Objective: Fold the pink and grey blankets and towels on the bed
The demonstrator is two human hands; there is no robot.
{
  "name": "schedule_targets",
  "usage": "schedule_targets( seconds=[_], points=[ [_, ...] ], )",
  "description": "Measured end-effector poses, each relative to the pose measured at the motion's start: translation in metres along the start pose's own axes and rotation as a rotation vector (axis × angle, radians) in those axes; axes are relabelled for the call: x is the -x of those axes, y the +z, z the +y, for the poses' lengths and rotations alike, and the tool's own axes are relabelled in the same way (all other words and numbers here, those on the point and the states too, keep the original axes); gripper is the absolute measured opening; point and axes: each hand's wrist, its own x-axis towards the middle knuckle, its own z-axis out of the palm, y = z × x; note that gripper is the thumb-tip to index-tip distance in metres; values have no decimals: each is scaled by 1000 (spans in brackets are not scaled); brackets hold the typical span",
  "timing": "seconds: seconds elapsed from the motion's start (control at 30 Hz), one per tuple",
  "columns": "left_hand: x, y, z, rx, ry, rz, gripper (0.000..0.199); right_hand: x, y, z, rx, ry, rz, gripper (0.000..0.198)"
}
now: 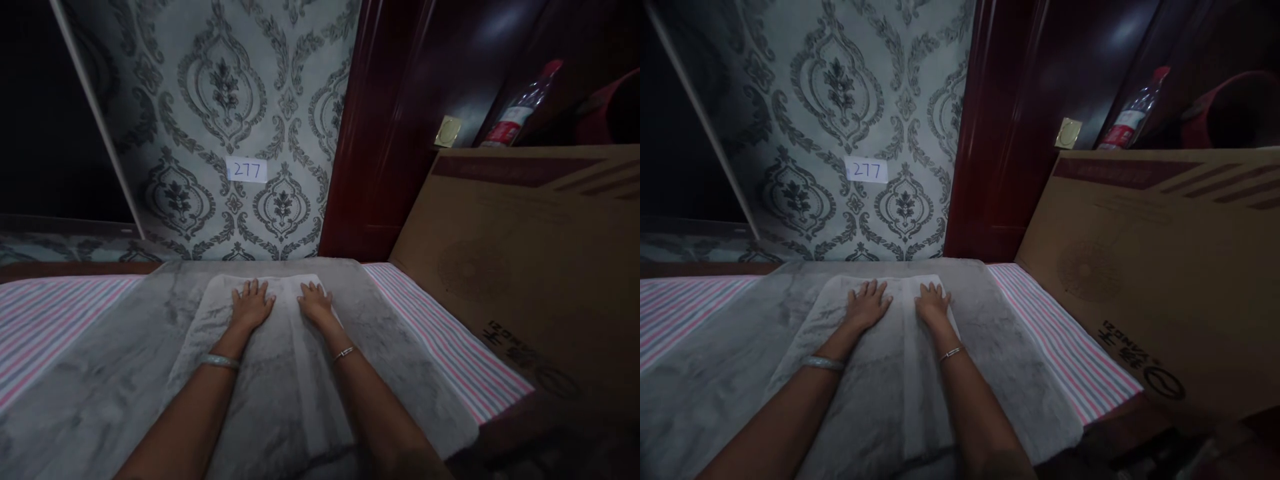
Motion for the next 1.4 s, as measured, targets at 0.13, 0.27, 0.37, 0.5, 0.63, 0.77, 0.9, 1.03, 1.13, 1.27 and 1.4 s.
schedule_targets(
  seconds=[0.13, 0.27, 0.37, 0.5, 0.63, 0.77, 0.9, 1.03, 1.13, 1.27, 1.4],
  points=[
    [1, -1, -1, 18, 1, -1, 63, -3, -4, -24, 43, -196, 35, 54],
    [2, 0, -3, 24, 34, 4, 59, -5, 10, -32, 35, -312, -5, 56],
    [1, 0, -3, 17, 49, -21, 59, -7, 18, -30, 6, -299, 3, 57],
    [-2, -5, -11, 35, 31, -53, 60, -10, 18, -23, -14, -253, -15, 58],
    [-3, -14, -33, 34, -128, -50, 63, -12, 15, -13, -15, -164, -33, 59],
    [-2, -19, -48, 53, -263, -51, 64, -14, 17, -7, 0, -156, -24, 59],
    [-3, -19, -48, 50, -284, -64, 65, -14, 18, -7, 18, -158, -19, 58],
    [-4, -17, -45, 49, -274, -34, 65, -13, 15, -6, 21, -148, -13, 58],
    [-5, -16, -45, 57, -268, -26, 66, -13, 14, -5, 24, -141, -24, 58],
    [-5, -17, -44, 43, -274, -49, 67, -14, 13, -4, 33, -144, -28, 59],
    [-5, -17, -43, 37, -273, -48, 66, -15, 13, -4, 7, -143, -32, 58]
  ],
)
